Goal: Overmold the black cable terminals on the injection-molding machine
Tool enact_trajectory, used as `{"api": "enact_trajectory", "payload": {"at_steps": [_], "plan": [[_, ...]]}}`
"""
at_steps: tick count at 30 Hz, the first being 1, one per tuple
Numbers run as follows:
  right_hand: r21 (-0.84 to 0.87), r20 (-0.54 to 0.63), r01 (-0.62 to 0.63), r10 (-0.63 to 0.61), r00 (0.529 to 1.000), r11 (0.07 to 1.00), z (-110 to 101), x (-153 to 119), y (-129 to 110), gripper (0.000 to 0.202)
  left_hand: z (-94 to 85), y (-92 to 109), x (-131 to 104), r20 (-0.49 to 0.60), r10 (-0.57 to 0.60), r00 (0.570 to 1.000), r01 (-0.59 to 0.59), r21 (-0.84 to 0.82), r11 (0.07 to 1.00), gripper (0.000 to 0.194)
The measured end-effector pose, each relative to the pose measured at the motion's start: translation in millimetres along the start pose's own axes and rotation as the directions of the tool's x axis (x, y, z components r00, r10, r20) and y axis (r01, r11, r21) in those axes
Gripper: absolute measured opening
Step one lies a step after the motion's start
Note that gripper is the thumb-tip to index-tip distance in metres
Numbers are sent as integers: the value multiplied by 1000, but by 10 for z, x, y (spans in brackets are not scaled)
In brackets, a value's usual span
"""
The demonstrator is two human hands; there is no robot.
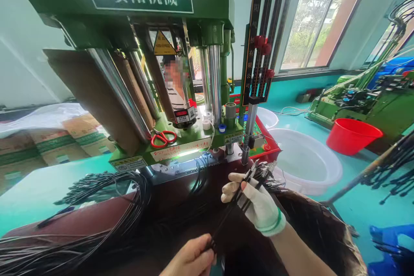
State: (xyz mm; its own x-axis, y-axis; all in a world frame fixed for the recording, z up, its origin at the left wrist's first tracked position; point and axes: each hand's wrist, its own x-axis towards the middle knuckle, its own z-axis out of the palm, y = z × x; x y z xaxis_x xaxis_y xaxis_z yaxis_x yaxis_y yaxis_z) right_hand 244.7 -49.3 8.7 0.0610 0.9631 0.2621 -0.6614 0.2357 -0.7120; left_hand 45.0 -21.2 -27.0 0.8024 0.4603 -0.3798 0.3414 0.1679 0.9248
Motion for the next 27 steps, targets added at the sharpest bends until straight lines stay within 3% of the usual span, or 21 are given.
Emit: {"api": "enact_trajectory", "payload": {"at_steps": [3,5,6,8,10,12,16,21,22,27], "plan": [[-48,-80,-30,26,996,998,-85,-163,-21,27,29,102,47,82,-44,996,19,283,959,14],[-55,-181,-39,29,983,998,-193,-319,-8,26,26,168,144,33,73,997,-79,488,869,10],[-54,-247,-44,30,969,998,-261,-407,8,25,17,194,216,-36,175,984,-119,596,794,13],[-41,-371,-53,34,928,998,-409,-590,55,24,-13,239,400,-167,390,905,-113,791,601,19],[-19,-451,-61,45,891,998,-543,-755,112,23,-46,280,607,-191,488,852,-37,907,419,20],[8,-486,-64,60,872,998,-635,-869,159,23,-73,322,795,-159,468,869,9,952,306,17],[20,-507,-62,64,860,998,-667,-923,187,21,-130,395,1018,-100,376,921,22,978,206,12],[28,-509,-64,69,858,998,-581,-824,137,20,-274,473,1082,-114,257,960,22,942,335,12],[30,-506,-63,69,860,998,-571,-807,131,20,-292,496,1085,-103,227,968,24,945,325,12],[23,-481,-40,46,876,999,-584,-791,143,19,-256,628,1067,22,197,980,-48,991,124,15]]}}
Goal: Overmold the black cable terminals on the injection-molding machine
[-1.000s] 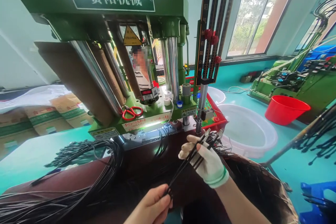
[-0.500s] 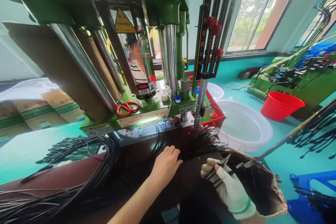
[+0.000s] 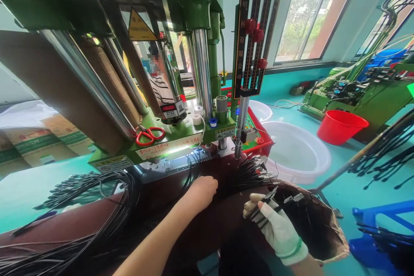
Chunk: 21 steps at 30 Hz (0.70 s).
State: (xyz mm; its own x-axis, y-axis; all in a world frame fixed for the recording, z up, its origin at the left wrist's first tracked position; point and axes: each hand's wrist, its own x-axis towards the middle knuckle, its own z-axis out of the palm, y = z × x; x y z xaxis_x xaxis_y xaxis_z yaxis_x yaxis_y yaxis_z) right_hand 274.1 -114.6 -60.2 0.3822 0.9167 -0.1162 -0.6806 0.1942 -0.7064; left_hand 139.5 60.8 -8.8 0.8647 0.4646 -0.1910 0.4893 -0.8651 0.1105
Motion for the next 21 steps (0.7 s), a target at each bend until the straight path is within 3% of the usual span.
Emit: {"api": "enact_trajectory", "payload": {"at_steps": [2,4,6,8,10,16,18,21], "plan": [[9,-3,9,-9,1000,1000,-17,0,11,18,-39,26,-32,-54,9,998,-8,30,1000,19],[37,-10,-6,6,1000,999,-24,13,18,17,-59,32,-101,-187,-22,982,31,41,999,21],[77,-13,-27,28,1000,997,-11,51,20,19,-47,37,-203,-327,-67,943,63,-23,998,20],[120,-1,-31,31,1000,992,29,110,18,25,13,74,-317,-384,-92,919,32,-160,987,15],[159,3,-14,14,1000,987,95,172,9,31,126,161,-421,-357,-121,926,2,-317,948,11],[111,64,82,-89,994,990,344,208,-81,32,469,429,-703,-147,-254,956,111,-622,775,9],[32,116,107,-110,987,994,437,171,-118,26,469,405,-849,-49,-211,976,93,-785,612,8],[-171,317,163,-102,943,972,596,95,-117,20,403,333,-1063,103,17,995,94,-956,279,11]]}}
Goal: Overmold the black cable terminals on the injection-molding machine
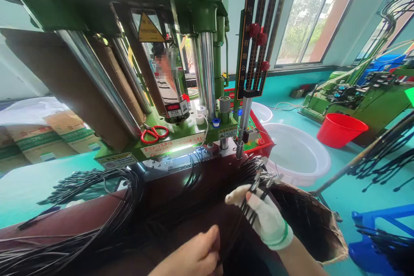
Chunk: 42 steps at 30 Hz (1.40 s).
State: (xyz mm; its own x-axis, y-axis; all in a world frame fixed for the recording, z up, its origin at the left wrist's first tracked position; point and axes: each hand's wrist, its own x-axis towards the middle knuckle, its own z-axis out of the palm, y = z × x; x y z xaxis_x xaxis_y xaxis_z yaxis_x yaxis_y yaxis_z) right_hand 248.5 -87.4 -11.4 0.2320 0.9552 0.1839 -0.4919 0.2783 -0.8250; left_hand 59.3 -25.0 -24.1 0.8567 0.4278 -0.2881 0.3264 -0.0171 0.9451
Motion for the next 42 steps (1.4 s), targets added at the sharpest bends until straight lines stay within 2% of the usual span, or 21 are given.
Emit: {"api": "enact_trajectory", "payload": {"at_steps": [2,4,5,7,9,11,13,14,16,19,21,25,28,30,34,37,38,40,42], "plan": [[-123,190,-16,39,981,992,115,-29,42,23,14,14,-59,124,5,992,8,-105,994,24],[-206,326,-59,125,937,977,190,-63,142,25,110,3,-12,125,32,992,-4,-219,976,39],[-239,351,-83,166,922,967,204,-75,202,26,178,-14,44,101,49,994,-13,-330,944,44],[-272,325,-163,250,912,948,178,-71,303,27,311,-66,178,18,56,998,-35,-592,805,46],[-187,284,-258,304,909,948,103,-3,319,33,407,-121,290,-21,37,999,-40,-737,675,42],[-24,271,-270,266,925,962,21,132,211,46,455,-156,352,-24,26,999,-35,-738,674,38],[40,259,-166,150,954,985,-26,300,8,54,474,-159,376,-43,19,999,-44,-709,704,36],[-27,274,-115,118,954,993,-30,381,-103,52,480,-149,384,-54,20,998,-52,-695,717,35],[-302,370,-70,185,910,951,-1,509,-293,44,493,-116,403,-56,37,998,-65,-679,732,36],[-696,459,27,416,785,717,78,591,-414,41,512,-69,439,-79,66,995,-102,-682,724,38],[-774,477,97,476,739,626,107,591,-405,42,517,-55,459,-90,69,994,-113,-705,700,39],[-699,580,126,454,677,704,77,568,-357,46,507,-42,483,-122,48,991,-124,-752,648,43],[-664,598,115,433,674,739,32,560,-333,46,511,-20,515,-146,38,989,-137,-763,632,44],[-668,596,116,435,675,736,13,556,-309,46,524,0,549,-148,37,988,-136,-742,656,44],[-711,609,198,450,653,675,5,560,-283,48,535,61,604,-180,40,983,-152,-664,732,45],[-714,558,71,504,659,697,25,582,-315,49,503,138,605,-305,-8,952,-227,-726,649,43],[-708,548,29,522,654,706,38,591,-329,49,489,164,599,-315,-22,949,-236,-752,616,43],[-702,567,41,523,636,711,72,605,-343,46,467,200,589,-267,-20,964,-205,-783,587,45],[-709,614,162,487,621,686,106,614,-321,44,454,198,591,-209,-6,978,-164,-783,600,46]]}}
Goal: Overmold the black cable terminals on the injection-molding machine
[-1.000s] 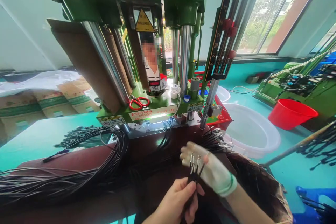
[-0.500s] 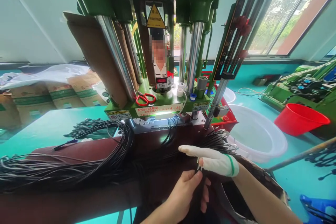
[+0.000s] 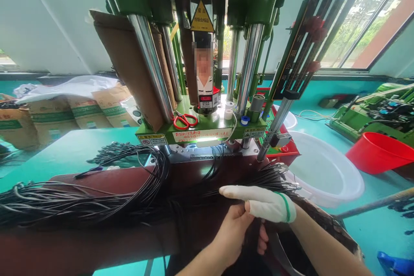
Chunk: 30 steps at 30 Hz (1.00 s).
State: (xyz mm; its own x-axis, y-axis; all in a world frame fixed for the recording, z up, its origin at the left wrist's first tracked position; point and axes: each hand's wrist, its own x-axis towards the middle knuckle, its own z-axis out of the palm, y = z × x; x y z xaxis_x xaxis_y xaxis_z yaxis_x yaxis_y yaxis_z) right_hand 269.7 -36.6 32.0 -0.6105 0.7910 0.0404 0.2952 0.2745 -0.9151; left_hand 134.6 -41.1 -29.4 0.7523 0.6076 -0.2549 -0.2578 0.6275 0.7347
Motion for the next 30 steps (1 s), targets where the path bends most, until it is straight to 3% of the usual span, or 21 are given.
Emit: {"api": "enact_trajectory", "payload": {"at_steps": [5,7,8,10,12,17,21,24,27,30], "plan": [[-190,-57,64,-76,995,980,-5,198,219,43,-133,-24,73,-178,96,979,-89,48,995,46],[-320,-225,-55,-19,974,946,-110,344,407,43,-205,11,96,-257,127,958,-114,63,991,47],[-413,-346,-175,24,938,894,-184,428,511,42,-239,37,100,-289,139,947,-124,70,990,47],[-561,-539,-442,98,837,700,-340,599,712,39,-305,81,95,-337,169,926,-151,80,985,48],[-598,-599,-557,140,788,576,-454,748,869,36,-367,96,76,-357,197,913,-175,94,980,47],[-635,-583,-626,251,773,452,-456,926,974,34,-493,17,45,-361,253,897,-208,159,965,40],[-608,-506,-637,388,771,474,-428,904,875,34,-521,-43,32,-323,298,898,-218,261,940,38],[-528,-440,-639,463,769,559,-417,765,751,17,-497,-34,-5,-324,306,895,-223,267,938,38],[-378,-398,-679,552,733,629,-308,479,616,6,-451,6,-44,-337,279,899,-205,238,949,38],[-145,-360,-716,638,681,683,-67,115,535,7,-385,40,-40,-327,228,917,-172,191,966,37]]}}
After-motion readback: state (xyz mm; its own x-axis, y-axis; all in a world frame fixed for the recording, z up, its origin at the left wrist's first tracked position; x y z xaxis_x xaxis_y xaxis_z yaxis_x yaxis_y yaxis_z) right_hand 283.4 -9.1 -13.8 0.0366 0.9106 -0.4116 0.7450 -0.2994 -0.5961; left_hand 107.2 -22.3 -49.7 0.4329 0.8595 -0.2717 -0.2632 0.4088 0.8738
